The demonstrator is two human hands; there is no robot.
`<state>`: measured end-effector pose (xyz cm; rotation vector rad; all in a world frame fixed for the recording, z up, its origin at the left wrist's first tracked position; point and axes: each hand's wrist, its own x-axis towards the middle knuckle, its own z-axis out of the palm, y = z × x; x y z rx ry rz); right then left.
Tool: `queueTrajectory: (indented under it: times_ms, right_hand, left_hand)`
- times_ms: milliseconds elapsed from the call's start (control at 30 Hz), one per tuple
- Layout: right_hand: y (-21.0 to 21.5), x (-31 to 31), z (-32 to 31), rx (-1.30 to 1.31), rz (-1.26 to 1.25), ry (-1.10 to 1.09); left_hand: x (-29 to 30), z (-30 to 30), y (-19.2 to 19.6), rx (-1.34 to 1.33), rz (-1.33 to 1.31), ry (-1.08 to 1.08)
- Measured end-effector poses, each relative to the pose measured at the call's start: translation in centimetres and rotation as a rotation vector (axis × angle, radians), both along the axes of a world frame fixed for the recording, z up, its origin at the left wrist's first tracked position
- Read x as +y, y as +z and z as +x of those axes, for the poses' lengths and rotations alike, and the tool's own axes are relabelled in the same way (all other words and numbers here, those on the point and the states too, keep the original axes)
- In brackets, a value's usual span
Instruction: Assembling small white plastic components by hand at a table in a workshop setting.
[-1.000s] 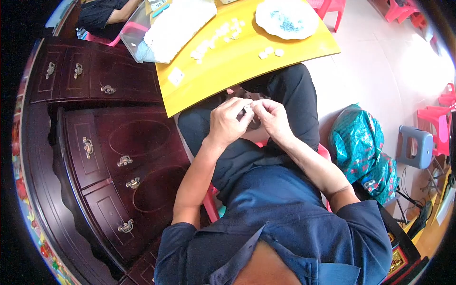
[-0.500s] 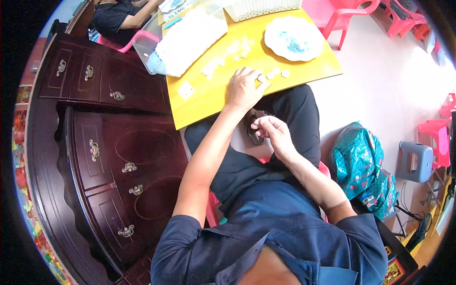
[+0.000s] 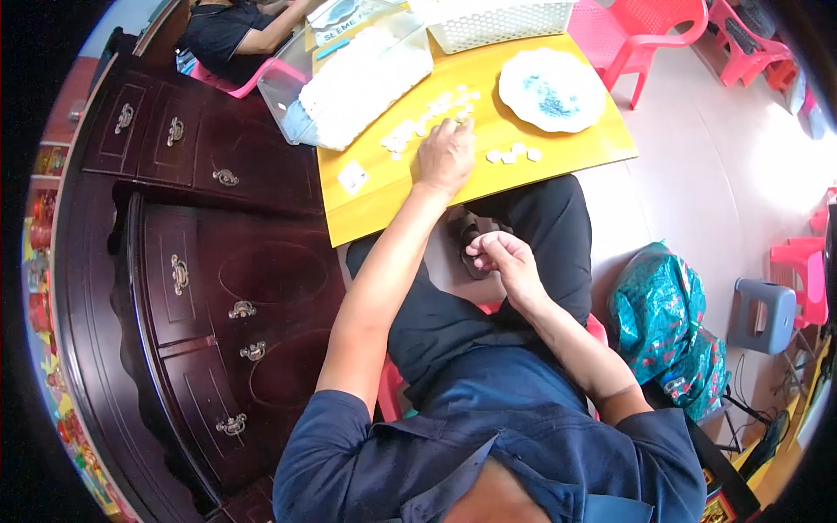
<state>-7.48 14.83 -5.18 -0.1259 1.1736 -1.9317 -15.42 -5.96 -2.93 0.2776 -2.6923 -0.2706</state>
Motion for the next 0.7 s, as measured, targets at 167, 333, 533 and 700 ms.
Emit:
queueTrajectory:
  times_ms: [167, 333, 533, 700]
  right_hand:
    - [0.1, -0.2, 0.0, 0.033, 0.035, 0.024]
    - [-0.5, -0.2, -0.1, 0.075, 0.026, 0.010]
    - [-0.6, -0.6, -0.3, 0.125, 0.063, 0.023]
    - [3.3, -2.5, -0.7, 0.391, 0.066, -0.026]
  left_hand:
    - [-0.6, 1.8, -0.5, 0.112, 0.008, -0.063]
    - [-0.5, 3.8, -0.4, 0.103, 0.071, -0.002]
    - [-0.2, 7.7, -0.6, 0.142, 0.104, 0.012]
    - [0.3, 13.8, 0.7, 0.277, 0.491, 0.043]
